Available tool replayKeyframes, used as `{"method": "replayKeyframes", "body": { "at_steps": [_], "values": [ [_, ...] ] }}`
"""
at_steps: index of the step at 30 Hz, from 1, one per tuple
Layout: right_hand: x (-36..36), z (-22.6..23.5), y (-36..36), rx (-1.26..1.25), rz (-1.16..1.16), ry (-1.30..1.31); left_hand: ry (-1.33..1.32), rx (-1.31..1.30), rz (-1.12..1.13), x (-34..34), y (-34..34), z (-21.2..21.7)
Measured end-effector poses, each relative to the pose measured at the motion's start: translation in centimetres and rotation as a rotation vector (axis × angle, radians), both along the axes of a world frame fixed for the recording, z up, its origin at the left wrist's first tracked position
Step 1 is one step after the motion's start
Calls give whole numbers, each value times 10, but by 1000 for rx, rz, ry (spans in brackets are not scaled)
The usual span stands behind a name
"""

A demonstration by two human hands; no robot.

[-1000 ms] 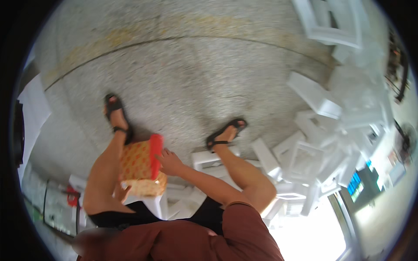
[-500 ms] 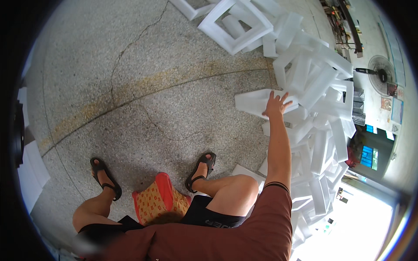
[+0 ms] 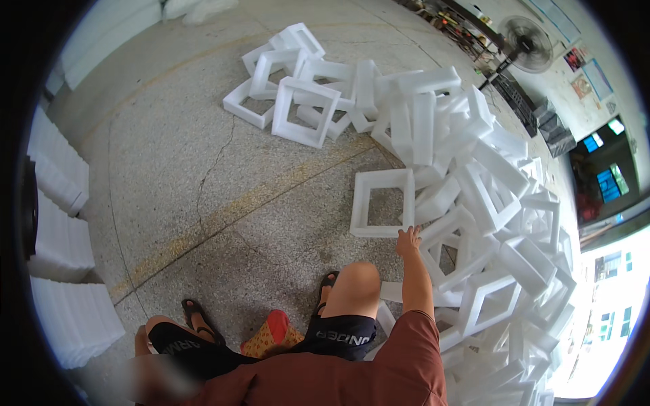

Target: Stack and organize white foam frames in a warehouse environment.

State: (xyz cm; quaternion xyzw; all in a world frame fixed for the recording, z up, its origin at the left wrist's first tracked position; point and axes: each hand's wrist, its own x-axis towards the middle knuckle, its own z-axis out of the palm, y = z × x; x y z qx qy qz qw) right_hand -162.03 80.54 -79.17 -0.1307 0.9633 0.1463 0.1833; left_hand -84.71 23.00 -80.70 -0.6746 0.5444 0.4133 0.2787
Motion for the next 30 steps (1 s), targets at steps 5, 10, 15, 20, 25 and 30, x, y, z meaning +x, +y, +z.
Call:
{"method": "replayKeyframes", "body": {
  "at_steps": [5,10,15,20,25,30],
  "values": [
    [-18,24,4,-382,102,499,-76,-271,309,80,-172,55],
    [-62,155,26,-360,112,937,-122,-924,-880,-30,-231,185],
    [-107,193,86,-91,-286,656,388,-763,-942,-252,-99,190],
    [-132,73,133,-264,-193,200,516,-401,-1292,-353,89,140],
    [-46,66,72,-455,-134,507,512,-214,-1288,-313,192,63],
    [-72,98,104,-378,138,942,394,-136,-1291,-252,235,100]
  ]
}}
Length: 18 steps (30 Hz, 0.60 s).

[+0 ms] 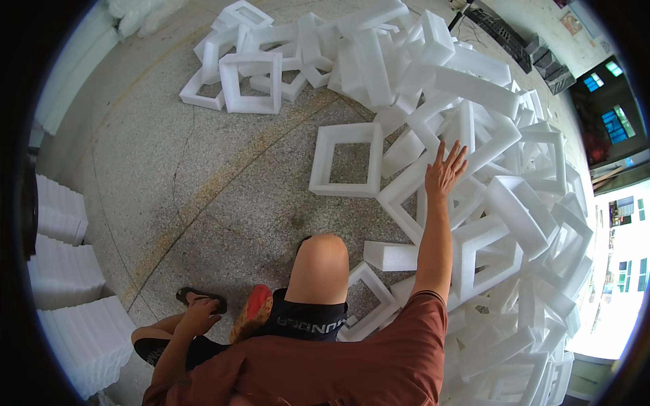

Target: Stack and organize white foam frames in a warehouse environment.

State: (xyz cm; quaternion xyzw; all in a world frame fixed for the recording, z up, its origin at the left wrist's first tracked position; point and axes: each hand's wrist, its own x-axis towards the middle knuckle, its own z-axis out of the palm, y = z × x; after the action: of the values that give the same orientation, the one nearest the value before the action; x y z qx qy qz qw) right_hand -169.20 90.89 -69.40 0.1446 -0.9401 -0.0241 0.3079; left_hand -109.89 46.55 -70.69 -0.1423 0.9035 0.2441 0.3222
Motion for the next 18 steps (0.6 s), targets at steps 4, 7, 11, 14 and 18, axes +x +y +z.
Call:
{"method": "replayKeyframes", "body": {
  "at_steps": [4,7,11,14,18],
  "values": [
    [-21,22,20,212,-340,-346,20,-266,13,47,17,70],
    [-22,9,34,336,-429,-590,-8,-319,68,68,35,111],
    [10,-21,13,200,-305,-715,55,-492,104,142,69,87],
    [43,-25,-1,118,-174,-880,266,-645,32,158,77,58],
    [96,-47,-20,20,15,-1049,313,-472,85,152,77,72]
  ]
}}
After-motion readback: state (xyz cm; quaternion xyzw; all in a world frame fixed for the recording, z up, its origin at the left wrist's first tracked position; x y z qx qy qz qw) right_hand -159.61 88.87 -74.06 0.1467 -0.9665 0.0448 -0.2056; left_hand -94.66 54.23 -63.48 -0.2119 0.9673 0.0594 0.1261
